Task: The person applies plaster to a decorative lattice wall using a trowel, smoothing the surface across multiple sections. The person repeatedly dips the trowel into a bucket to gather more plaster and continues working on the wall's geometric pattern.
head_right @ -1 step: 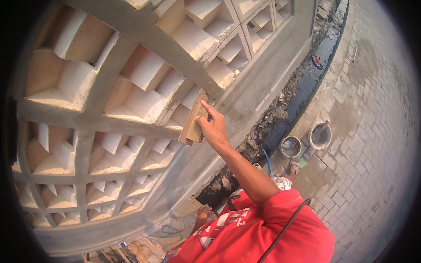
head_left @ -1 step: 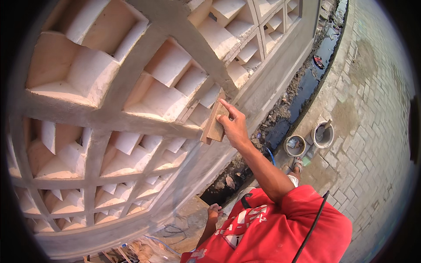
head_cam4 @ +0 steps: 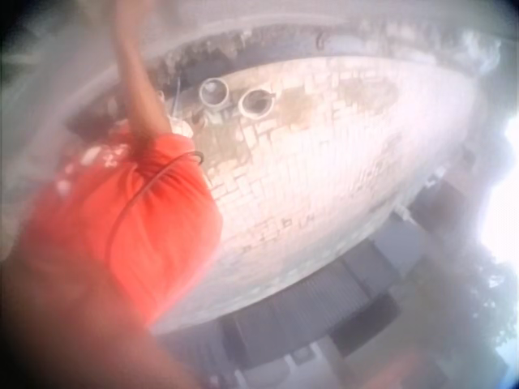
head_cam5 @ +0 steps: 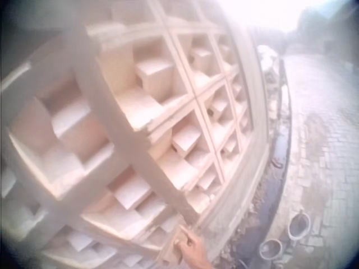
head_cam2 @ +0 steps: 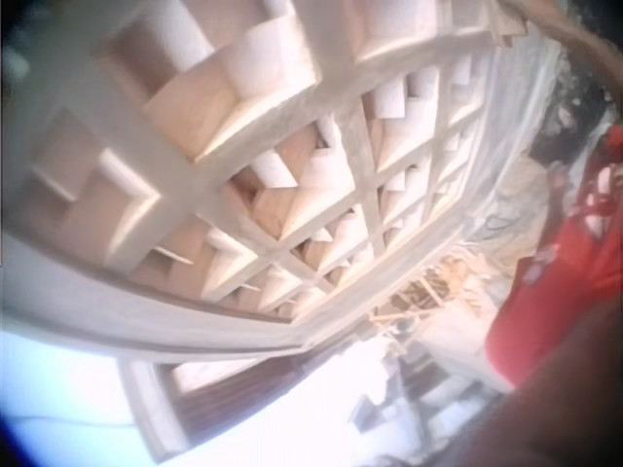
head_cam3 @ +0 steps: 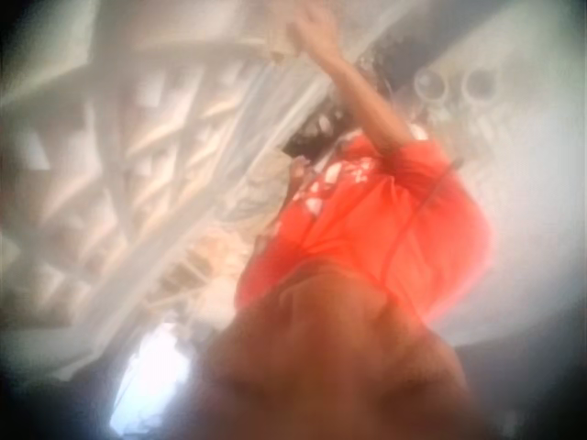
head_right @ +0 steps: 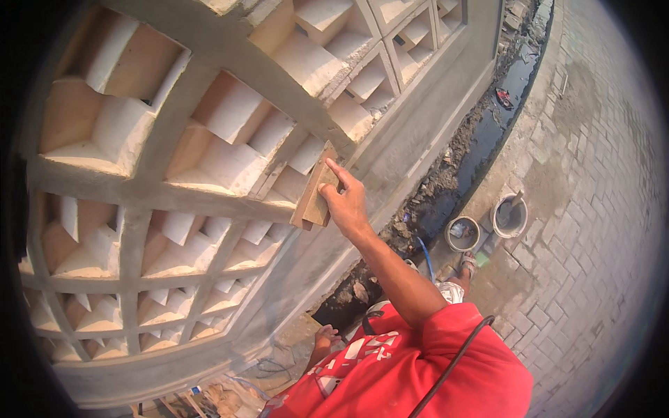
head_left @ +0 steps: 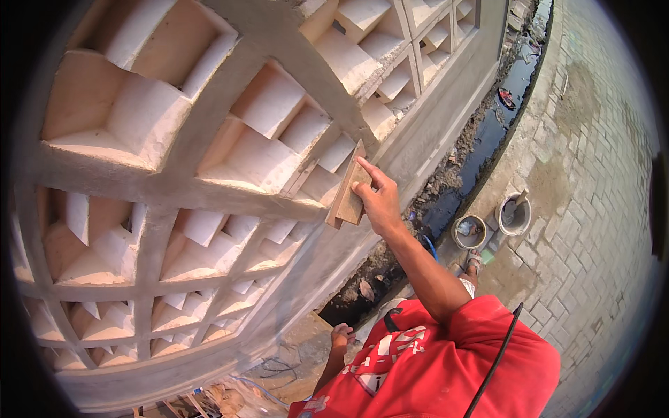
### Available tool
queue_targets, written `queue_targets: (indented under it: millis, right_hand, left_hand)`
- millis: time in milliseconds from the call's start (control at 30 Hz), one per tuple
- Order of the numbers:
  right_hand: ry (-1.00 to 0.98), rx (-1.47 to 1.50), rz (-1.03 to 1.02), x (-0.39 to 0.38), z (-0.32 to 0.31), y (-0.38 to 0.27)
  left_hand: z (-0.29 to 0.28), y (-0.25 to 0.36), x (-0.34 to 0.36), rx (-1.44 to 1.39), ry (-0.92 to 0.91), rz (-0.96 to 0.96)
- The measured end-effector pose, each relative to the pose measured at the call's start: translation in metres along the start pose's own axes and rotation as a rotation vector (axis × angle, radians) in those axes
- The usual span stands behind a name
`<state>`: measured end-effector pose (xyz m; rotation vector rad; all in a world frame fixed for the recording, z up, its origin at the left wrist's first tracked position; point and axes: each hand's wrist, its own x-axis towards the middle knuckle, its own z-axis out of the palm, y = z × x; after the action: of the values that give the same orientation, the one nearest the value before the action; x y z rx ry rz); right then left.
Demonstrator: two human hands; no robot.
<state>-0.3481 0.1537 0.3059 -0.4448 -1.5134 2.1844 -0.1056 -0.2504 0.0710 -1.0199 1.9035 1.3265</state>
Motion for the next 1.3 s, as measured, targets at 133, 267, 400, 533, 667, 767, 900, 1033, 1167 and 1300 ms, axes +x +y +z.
queue_targets:
  millis: [133, 267, 400, 533, 667, 767, 900, 1033, 1167, 1300]
  right_hand:
    - [0.126, 0.347, 0.263, 0.033, -0.028, -0.005]
    - [0.093, 0.317, 0.303, 0.041, -0.003, -0.009]
    - [-0.083, 0.350, 0.318, 0.007, 0.003, -0.017]
    - [-0.073, 0.692, 0.498, 0.016, -0.060, -0.003]
    - [0.063, 0.847, 0.647, 0.052, -0.087, 0.005]
    - [-0.043, 0.928, 0.669, 0.071, -0.090, 0.019]
    - [-0.123, 1.048, 0.744, 0.085, -0.082, 0.020]
    - [-0.075, 1.042, 0.735, 0.082, -0.057, -0.013]
    - [-0.123, 1.029, 0.626, 0.081, -0.028, -0.071]
    - [-0.271, 0.983, 0.516, 0.069, -0.026, -0.106]
  left_hand:
    - [0.009, 0.014, 0.003, -0.024, -0.046, 0.035]
    - [0.016, 0.018, 0.005, -0.002, -0.059, 0.020]
    - [0.018, 0.011, 0.012, 0.062, -0.018, -0.056]
    - [0.016, 0.017, 0.007, -0.051, -0.019, -0.001]
    - [0.023, 0.008, 0.008, -0.011, -0.043, 0.018]
    - [0.032, 0.003, 0.006, -0.023, -0.059, -0.024]
    - [0.047, -0.002, 0.003, -0.039, -0.032, -0.027]
    - [0.055, -0.002, 0.005, -0.053, -0.074, -0.040]
    - [0.058, -0.008, 0.007, -0.095, -0.096, -0.008]
    - [0.063, -0.010, 0.012, -0.113, -0.122, 0.023]
